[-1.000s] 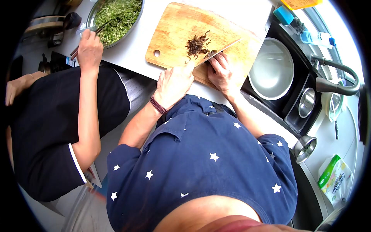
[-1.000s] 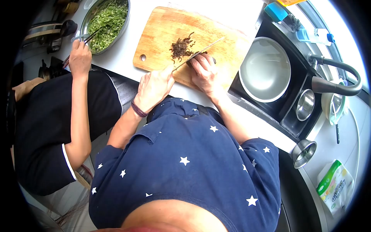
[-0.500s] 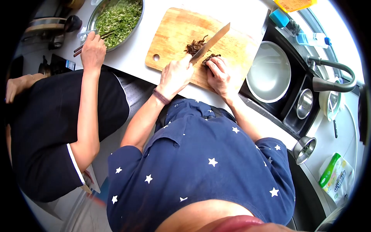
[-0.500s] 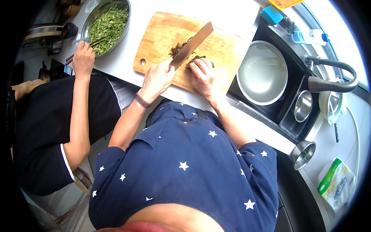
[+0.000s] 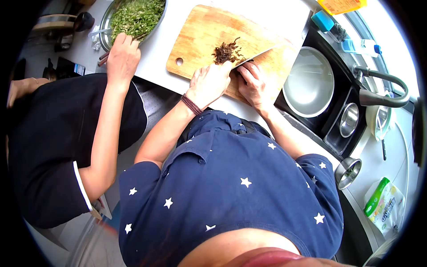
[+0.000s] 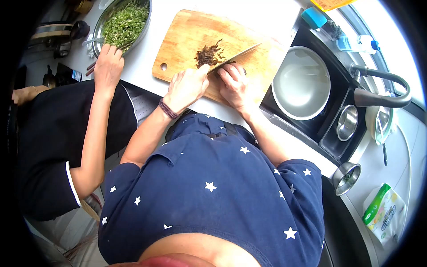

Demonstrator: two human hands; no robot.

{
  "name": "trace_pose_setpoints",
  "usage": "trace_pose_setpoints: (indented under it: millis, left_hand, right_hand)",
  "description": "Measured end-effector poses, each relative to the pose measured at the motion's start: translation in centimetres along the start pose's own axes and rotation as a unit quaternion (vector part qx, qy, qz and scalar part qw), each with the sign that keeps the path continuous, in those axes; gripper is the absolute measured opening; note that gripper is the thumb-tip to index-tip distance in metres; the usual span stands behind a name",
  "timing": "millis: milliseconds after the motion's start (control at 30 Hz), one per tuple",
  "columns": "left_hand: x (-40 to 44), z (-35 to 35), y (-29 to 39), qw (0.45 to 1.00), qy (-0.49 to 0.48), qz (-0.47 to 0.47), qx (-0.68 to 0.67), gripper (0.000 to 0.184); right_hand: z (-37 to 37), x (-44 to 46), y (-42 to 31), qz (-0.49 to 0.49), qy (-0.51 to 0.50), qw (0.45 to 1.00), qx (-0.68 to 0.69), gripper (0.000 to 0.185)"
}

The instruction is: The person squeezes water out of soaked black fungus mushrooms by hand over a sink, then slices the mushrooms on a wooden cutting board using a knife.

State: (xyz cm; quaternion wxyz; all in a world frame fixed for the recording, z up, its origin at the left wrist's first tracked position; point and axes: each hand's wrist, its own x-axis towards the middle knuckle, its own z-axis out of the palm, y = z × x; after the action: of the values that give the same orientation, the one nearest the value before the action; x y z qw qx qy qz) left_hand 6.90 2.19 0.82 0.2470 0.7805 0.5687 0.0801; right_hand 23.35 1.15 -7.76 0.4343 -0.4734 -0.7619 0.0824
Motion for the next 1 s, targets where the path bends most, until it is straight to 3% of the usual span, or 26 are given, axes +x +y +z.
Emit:
trace_pose_setpoints:
  millis: [200,567,900,1000]
  left_hand:
    - [0.6,0.6,-1.9,0.991,0.038,-0.048,-0.122,0.015]
    - [-2.7,-1.8,-0.4,1.000,-0.013,0.004,0.023,0.011]
    - [0.7,0.4,-0.8,0.999,-0.009,-0.024,-0.020,0.014]
    - [0.4,0.9,-2.3,0.992,0.030,-0.057,-0.109,0.017]
  right_hand:
    - [-0.2,0.0,-0.3,0.004,0.010,1.000,-0.006,0.030]
    - [-0.1,0.0,-0.3,0.021,0.015,1.000,0.002,0.028]
    - [-0.4,-0.1,-0.1,0.023,0.010,0.999,0.032,0.028]
    - [-0.8,-0.2,-0.1,0.020,-0.006,0.999,0.032,0.029]
